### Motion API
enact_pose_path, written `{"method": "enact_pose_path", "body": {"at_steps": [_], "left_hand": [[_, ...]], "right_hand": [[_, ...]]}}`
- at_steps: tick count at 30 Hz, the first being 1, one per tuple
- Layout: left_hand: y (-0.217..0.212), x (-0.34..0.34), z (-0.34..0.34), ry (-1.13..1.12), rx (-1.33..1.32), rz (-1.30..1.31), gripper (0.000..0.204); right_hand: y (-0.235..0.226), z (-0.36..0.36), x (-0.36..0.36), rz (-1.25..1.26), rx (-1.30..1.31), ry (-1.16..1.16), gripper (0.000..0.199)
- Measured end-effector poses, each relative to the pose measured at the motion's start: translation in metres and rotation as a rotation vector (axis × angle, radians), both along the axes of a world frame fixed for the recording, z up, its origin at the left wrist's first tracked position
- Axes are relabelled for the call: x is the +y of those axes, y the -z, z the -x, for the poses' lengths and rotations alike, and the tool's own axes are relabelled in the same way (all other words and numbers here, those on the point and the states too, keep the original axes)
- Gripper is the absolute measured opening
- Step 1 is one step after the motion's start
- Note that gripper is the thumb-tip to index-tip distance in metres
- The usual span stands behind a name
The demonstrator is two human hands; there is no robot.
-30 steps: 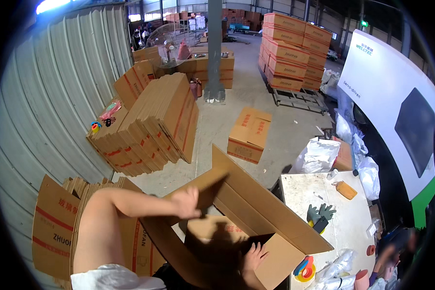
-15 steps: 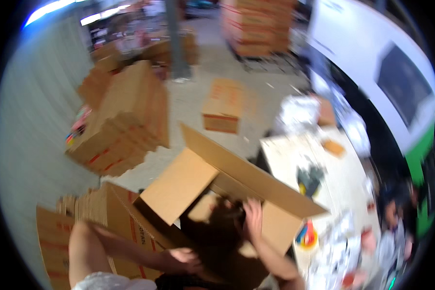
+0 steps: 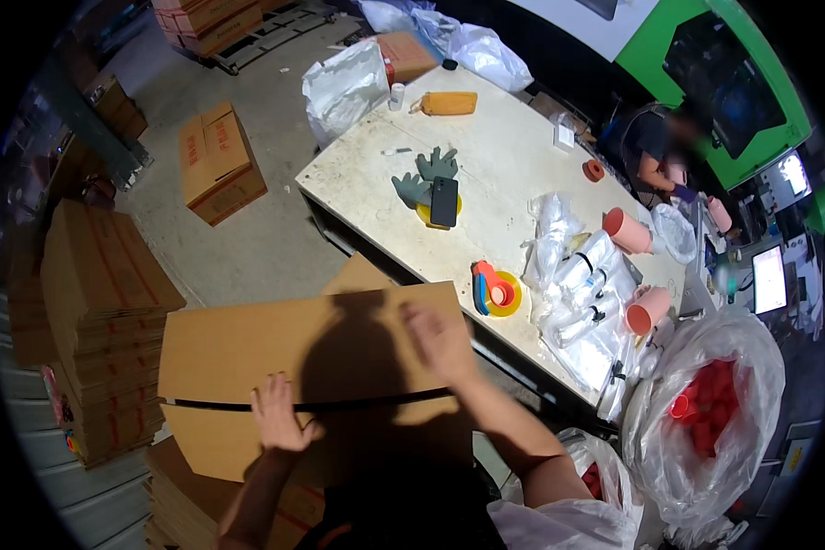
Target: The person assembles pink plastic cups by attaching red lids to them. They pick up a cup, retrieve a lid from a large bag, and screw the lid onto the cup. The person then places the assembled cup into a cardboard box. This process is repeated multiple times.
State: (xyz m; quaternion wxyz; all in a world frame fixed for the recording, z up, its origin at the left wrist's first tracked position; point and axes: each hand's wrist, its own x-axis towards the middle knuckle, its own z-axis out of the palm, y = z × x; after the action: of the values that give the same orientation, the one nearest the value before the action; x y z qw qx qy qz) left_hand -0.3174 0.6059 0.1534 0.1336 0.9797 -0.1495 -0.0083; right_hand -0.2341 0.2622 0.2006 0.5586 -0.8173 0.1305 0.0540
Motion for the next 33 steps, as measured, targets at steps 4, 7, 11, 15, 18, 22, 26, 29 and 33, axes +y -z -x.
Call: {"method": "enact_pose_path", "body": {"at_steps": [4, 7, 11, 15, 18, 22, 26, 29, 33], "left_hand": [[-0.007, 0.013, 0.022, -0.206, 0.092, -0.125, 0.095], [0.035, 0.041, 0.050, -0.191, -0.062, -0.181, 0.098], [0.035, 0.034, 0.045, -0.162, -0.070, -0.196, 0.094], [0.042, 0.035, 0.049, -0.182, -0.003, -0.041, 0.088], [0.048, 0.031, 0.056, -0.194, -0.031, -0.016, 0.084], [0.030, 0.017, 0.037, -0.225, 0.064, 0.020, 0.068], [0.032, 0.022, 0.035, -0.209, -0.103, 0.086, 0.063], [0.033, 0.029, 0.039, -0.219, -0.069, 0.162, 0.062], [0.033, 0.038, 0.042, -0.269, -0.071, 0.193, 0.060]], "right_hand": [[0.152, -0.019, -0.147, 0.582, -0.051, 0.461, 0.054], [0.225, -0.021, -0.171, 0.761, 0.178, 0.303, 0.070], [0.269, -0.029, -0.192, 0.972, 0.306, 0.095, 0.043], [0.238, -0.023, -0.214, 0.335, -0.027, 0.510, 0.035], [0.128, -0.013, -0.165, 0.318, -0.233, 0.452, 0.029], [0.002, 0.020, -0.086, 0.081, -0.284, 0.149, 0.032], [-0.058, 0.029, 0.025, -0.032, -0.235, -0.228, 0.035], [-0.070, 0.028, 0.084, -0.010, -0.198, -0.427, 0.037], [-0.055, 0.048, 0.118, -0.176, -0.177, -0.472, 0.038]]}}
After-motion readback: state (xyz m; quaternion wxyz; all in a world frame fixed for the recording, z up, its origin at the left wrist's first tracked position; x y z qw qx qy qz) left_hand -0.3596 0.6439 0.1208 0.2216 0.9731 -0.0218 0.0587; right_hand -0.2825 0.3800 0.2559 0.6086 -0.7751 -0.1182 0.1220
